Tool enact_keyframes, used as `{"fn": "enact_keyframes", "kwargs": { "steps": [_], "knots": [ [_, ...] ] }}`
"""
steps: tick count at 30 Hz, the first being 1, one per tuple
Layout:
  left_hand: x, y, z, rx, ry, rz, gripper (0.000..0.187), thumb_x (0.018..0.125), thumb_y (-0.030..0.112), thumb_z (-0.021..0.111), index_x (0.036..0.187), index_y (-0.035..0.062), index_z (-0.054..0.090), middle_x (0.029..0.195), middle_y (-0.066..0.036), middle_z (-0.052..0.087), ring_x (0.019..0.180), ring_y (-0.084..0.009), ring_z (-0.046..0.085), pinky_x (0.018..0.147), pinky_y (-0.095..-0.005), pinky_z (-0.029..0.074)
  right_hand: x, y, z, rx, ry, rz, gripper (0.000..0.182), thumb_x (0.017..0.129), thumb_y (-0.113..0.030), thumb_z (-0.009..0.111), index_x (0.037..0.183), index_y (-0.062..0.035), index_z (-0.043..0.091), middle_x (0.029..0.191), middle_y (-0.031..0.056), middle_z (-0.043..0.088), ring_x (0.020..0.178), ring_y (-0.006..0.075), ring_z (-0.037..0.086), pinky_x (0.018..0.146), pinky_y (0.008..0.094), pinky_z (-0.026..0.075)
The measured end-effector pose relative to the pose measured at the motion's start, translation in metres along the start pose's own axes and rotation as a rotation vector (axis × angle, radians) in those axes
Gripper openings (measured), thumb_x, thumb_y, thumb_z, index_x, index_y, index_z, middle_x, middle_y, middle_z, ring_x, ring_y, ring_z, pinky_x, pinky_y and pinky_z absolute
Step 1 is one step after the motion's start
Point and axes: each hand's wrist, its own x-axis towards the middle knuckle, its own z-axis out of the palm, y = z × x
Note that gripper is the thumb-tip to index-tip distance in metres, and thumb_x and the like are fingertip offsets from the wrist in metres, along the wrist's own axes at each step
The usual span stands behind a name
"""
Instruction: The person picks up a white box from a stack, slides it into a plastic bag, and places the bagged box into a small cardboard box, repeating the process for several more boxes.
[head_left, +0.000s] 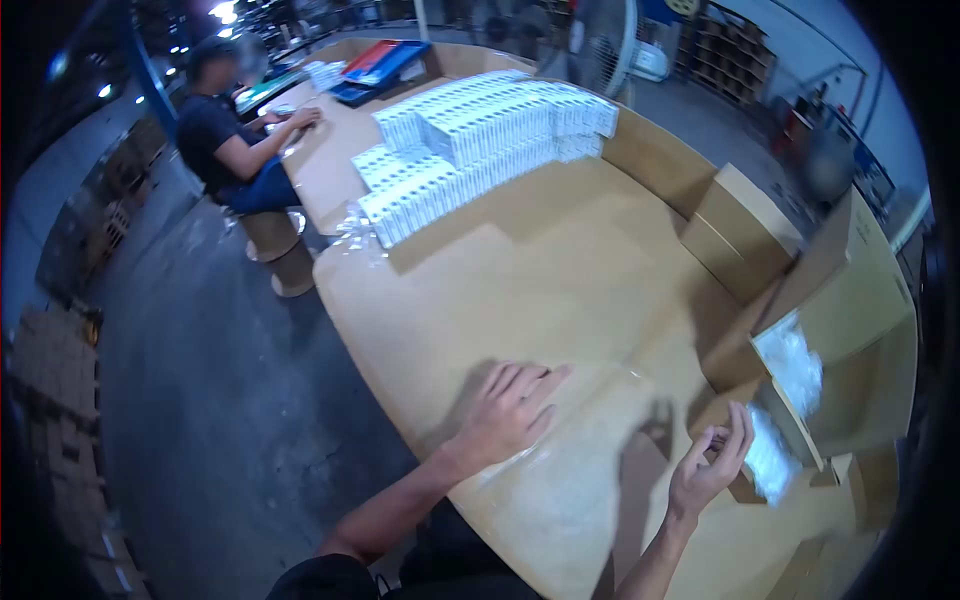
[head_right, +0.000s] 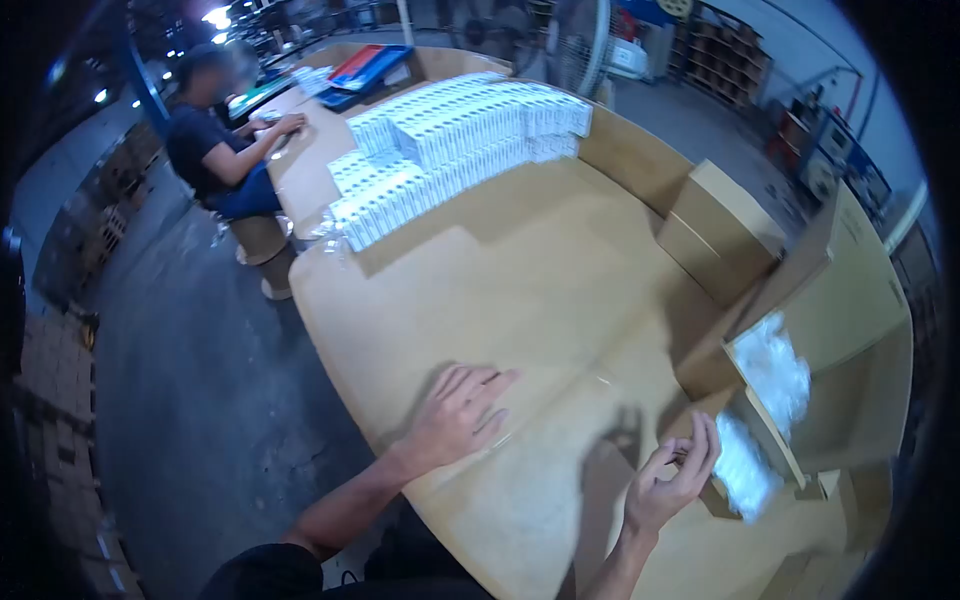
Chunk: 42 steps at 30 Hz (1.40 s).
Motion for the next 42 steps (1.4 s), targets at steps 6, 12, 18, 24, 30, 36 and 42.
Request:
{"fn": "enact_keyframes", "kwargs": {
  "steps": [6,12,18,24,30,36,42],
  "knots": [
    [-0.036,-0.124,-0.08,0.209,0.13,-0.227,0.053,0.084,0.01,0.072,0.135,0.0054,0.057,0.123,-0.016,0.059,0.119,-0.0353,0.056,0.104,-0.0468,0.046,0.013,-0.077,0.115,0.142,-0.505,-0.225,0.046,0.089,0.004,0.062,0.134,0.0011,0.056,0.138,0.0213,0.054,0.128,0.041,0.054,0.1,0.045,0.048],
    [-0.046,-0.238,-0.13,0.227,0.114,-0.337,0.071,0.084,0.016,0.077,0.147,0.0053,0.044,0.145,-0.02,0.044,0.135,-0.0389,0.046,0.114,-0.0464,0.042,0.019,-0.157,0.246,0.12,-0.75,-0.608,0.058,0.089,-0.012,0.07,0.143,-0.0053,0.049,0.148,0.0194,0.047,0.141,0.0402,0.041,0.113,0.0536,0.036],
    [-0.005,-0.327,-0.133,0.034,0.254,-0.423,0.11,0.073,0.028,0.091,0.157,0.005,0.025,0.157,-0.023,0.031,0.147,-0.0439,0.032,0.12,-0.0494,0.035,0.036,-0.231,0.359,0.039,-0.797,-0.723,0.067,0.092,-0.027,0.068,0.152,-0.0124,0.041,0.161,0.015,0.035,0.15,0.0399,0.031,0.116,0.0628,0.03],
    [0.028,-0.373,-0.12,-0.096,0.261,-0.437,0.123,0.07,0.03,0.095,0.161,0.0066,0.015,0.162,-0.023,0.029,0.146,-0.0395,0.038,0.117,-0.0496,0.04,0.054,-0.269,0.417,-0.022,-0.814,-0.727,0.075,0.094,-0.034,0.066,0.159,-0.0215,0.033,0.165,0.0142,0.028,0.153,0.0406,0.025,0.119,0.0676,0.024],
    [0.045,-0.388,-0.109,-0.386,0.315,-0.484,0.118,0.069,0.015,0.094,0.16,0.0051,0.019,0.16,-0.023,0.032,0.141,-0.0379,0.044,0.112,-0.0488,0.045,0.054,-0.267,0.444,-0.101,-0.762,-0.8,0.068,0.099,-0.045,0.056,0.159,-0.0215,0.036,0.165,0.0157,0.03,0.152,0.0417,0.026,0.116,0.0729,0.019],
    [0.02,-0.356,-0.126,-0.629,0.482,-0.502,0.099,0.077,-0.002,0.084,0.157,0.0038,0.026,0.15,-0.021,0.041,0.137,-0.0316,0.051,0.107,-0.0429,0.053,0.049,-0.267,0.449,-0.11,-0.788,-0.778,0.066,0.101,-0.045,0.052,0.16,-0.0191,0.035,0.166,0.0164,0.027,0.153,0.0421,0.023,0.116,0.0747,0.017],
    [-0.006,-0.303,-0.121,-0.635,0.513,-0.471,0.073,0.077,-0.008,0.08,0.138,0.002,0.042,0.135,-0.013,0.046,0.13,-0.0281,0.055,0.103,-0.0396,0.056,0.057,-0.267,0.397,-0.018,-0.805,-0.594,0.074,0.102,-0.036,0.051,0.165,-0.0182,0.018,0.168,0.0208,0.02,0.155,0.0442,0.017,0.119,0.0675,0.019]
  ]
}}
